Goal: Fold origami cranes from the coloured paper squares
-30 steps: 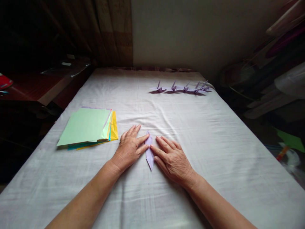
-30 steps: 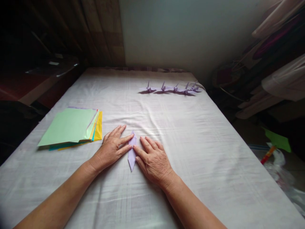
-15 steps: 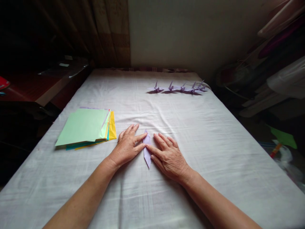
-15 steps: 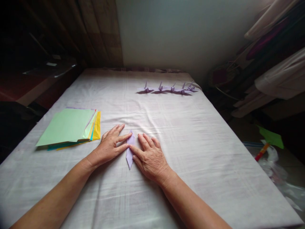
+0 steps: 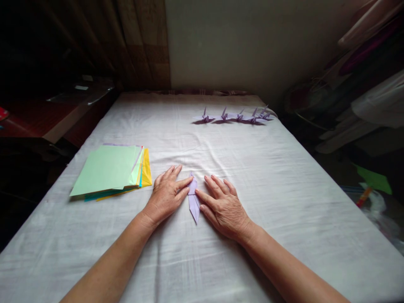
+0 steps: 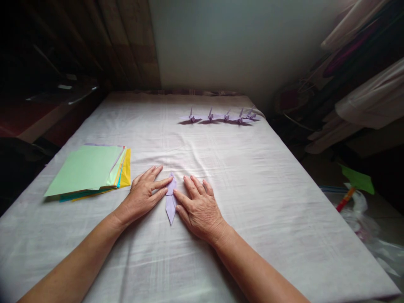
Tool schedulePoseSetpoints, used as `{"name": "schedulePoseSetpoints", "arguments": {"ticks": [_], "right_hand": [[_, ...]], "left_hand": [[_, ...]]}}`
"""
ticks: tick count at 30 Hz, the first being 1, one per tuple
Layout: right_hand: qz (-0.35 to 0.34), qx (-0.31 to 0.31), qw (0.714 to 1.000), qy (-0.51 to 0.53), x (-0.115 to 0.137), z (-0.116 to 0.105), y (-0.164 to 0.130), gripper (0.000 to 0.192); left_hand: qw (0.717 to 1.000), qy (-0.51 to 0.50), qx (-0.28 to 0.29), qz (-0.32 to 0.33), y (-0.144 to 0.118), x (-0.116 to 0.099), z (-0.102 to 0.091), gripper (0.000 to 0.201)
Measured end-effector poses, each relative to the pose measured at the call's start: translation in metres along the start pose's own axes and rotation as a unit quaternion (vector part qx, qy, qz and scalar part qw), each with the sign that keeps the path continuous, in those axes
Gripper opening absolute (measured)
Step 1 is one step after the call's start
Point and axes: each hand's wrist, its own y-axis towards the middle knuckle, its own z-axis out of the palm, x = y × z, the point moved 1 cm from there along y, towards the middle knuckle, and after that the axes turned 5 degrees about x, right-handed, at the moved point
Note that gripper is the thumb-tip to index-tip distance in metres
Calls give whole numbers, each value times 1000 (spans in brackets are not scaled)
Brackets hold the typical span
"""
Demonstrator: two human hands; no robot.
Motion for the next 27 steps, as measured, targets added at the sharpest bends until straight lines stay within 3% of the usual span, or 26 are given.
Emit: {"name": "schedulePoseSetpoints", "arguments": {"ticks": [8, 13, 16, 27], "right_hand": [[16, -14, 1000, 8, 0, -1, 2, 42], [51, -18, 998, 17, 6, 0, 2, 40], [64, -8, 997, 31, 13, -1, 3, 40], [86, -20, 987, 134, 30, 1, 4, 45]], "left_hand": [[998, -18, -64, 4, -2, -3, 2, 32], [992, -44, -113, 25, -6, -7, 0, 12], [990, -41, -131, 43, -8, -9, -2, 9], [991, -21, -111, 77, -16, -20, -8, 18]]}}
